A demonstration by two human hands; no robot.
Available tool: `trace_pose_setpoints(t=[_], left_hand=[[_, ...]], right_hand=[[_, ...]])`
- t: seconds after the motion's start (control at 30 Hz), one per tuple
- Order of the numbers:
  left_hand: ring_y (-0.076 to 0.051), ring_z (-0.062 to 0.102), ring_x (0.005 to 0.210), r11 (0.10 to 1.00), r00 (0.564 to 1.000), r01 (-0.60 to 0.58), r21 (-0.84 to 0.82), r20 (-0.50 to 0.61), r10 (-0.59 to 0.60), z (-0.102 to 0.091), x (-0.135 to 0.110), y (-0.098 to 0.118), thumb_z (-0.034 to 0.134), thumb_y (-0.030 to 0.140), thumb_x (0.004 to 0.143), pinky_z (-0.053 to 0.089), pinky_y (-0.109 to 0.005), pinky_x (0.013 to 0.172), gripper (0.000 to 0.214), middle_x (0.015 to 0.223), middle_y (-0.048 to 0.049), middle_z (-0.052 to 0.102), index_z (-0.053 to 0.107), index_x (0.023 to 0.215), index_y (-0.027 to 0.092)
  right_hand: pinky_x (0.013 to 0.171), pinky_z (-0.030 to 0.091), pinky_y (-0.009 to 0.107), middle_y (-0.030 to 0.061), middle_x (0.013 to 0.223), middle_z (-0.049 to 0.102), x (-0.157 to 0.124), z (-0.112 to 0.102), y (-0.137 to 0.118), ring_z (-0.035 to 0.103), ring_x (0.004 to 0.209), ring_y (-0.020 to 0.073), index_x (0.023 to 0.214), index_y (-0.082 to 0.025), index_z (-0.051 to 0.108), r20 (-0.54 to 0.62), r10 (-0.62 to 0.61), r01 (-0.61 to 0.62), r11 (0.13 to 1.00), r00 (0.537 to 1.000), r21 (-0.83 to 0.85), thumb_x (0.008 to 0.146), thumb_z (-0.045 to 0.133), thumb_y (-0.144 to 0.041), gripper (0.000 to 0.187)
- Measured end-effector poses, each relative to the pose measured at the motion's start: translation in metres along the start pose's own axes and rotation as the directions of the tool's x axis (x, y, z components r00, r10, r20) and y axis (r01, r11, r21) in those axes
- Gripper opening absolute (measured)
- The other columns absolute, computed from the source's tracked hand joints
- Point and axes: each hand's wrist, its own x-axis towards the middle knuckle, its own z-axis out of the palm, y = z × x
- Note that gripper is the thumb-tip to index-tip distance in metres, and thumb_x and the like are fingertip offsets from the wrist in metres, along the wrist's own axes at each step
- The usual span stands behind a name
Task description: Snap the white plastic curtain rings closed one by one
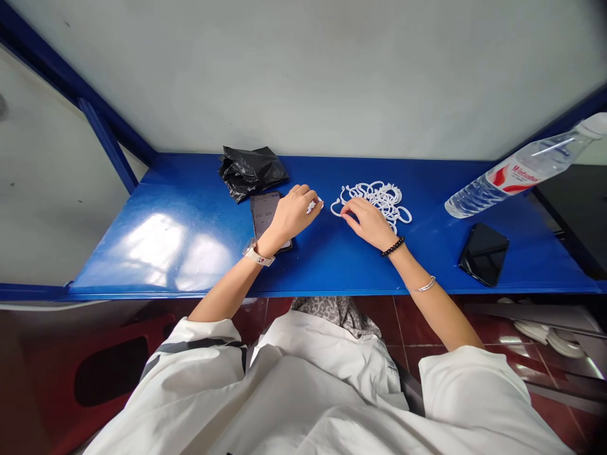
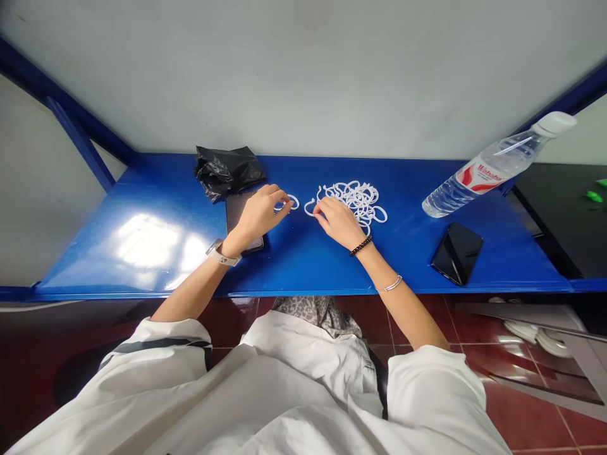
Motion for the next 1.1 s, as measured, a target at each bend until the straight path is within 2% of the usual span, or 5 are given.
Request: trace_pose_setpoints(t=[0.13,0.27,0.57,0.8,1.1], left_hand=[[-0.015,0.06,0.07,0.916,0.998,-0.023,-0.4,-0.057,0.0,0.002,-0.003,0.004,0.054,0.033,0.101,0.043,-0.027,0.064,0.029,0.08,-0.0043,0.067,0.066,0.08,0.016],[-0.014,0.064,0.073,0.695,0.998,0.056,-0.717,0.061,-0.018,0.0,-0.004,0.01,0.05,0.057,0.1,0.05,-0.025,0.067,0.046,0.082,-0.0042,0.07,0.066,0.085,0.016],[-0.018,0.07,0.096,0.387,0.983,0.113,-0.915,0.161,0.094,0.007,-0.004,0.013,0.057,0.072,0.091,0.061,-0.032,0.085,0.057,0.1,-0.0077,0.073,0.065,0.092,0.016],[-0.015,0.068,0.084,0.444,0.987,0.104,-0.89,0.146,0.06,0.009,-0.006,0.014,0.074,0.069,0.079,0.057,-0.03,0.079,0.056,0.09,-0.0044,0.069,0.056,0.088,0.017],[-0.018,0.066,0.102,0.822,0.979,-0.172,-0.543,-0.189,0.081,0.011,-0.006,0.009,0.077,0.035,0.087,0.056,-0.027,0.08,0.046,0.119,-0.0099,0.066,0.053,0.123,0.019]], right_hand=[[0.086,0.054,0.043,0.0095,0.096,0.071,0.002,-0.005,-0.009,0.067,0.094,0.0262,0.093,-0.023,0.061,-0.204,-0.072,0.09,0.993,0.976,0.08,0.103,0.05,-0.023,0.014],[0.088,0.056,0.043,0.0084,0.098,0.072,0.002,-0.007,-0.013,0.069,0.098,0.0253,0.095,-0.024,0.062,-0.315,-0.123,0.169,0.978,0.941,0.122,0.103,0.053,-0.025,0.012],[0.093,0.056,0.047,0.0104,0.107,0.074,0.0,-0.012,-0.021,0.069,0.103,0.0269,0.096,-0.025,0.067,-0.173,-0.054,0.089,0.977,0.983,0.196,0.102,0.05,-0.029,0.018],[0.094,0.057,0.044,0.01,0.106,0.074,0.0,-0.011,-0.026,0.07,0.104,0.0262,0.094,-0.024,0.067,-0.139,-0.073,0.106,0.963,0.988,0.248,0.1,0.052,-0.03,0.017],[0.087,0.055,0.042,0.0082,0.092,0.074,0.001,-0.018,-0.026,0.069,0.091,0.025,0.085,-0.024,0.065,-0.245,0.072,0.003,0.956,0.967,0.292,0.099,0.05,-0.037,0.024]])
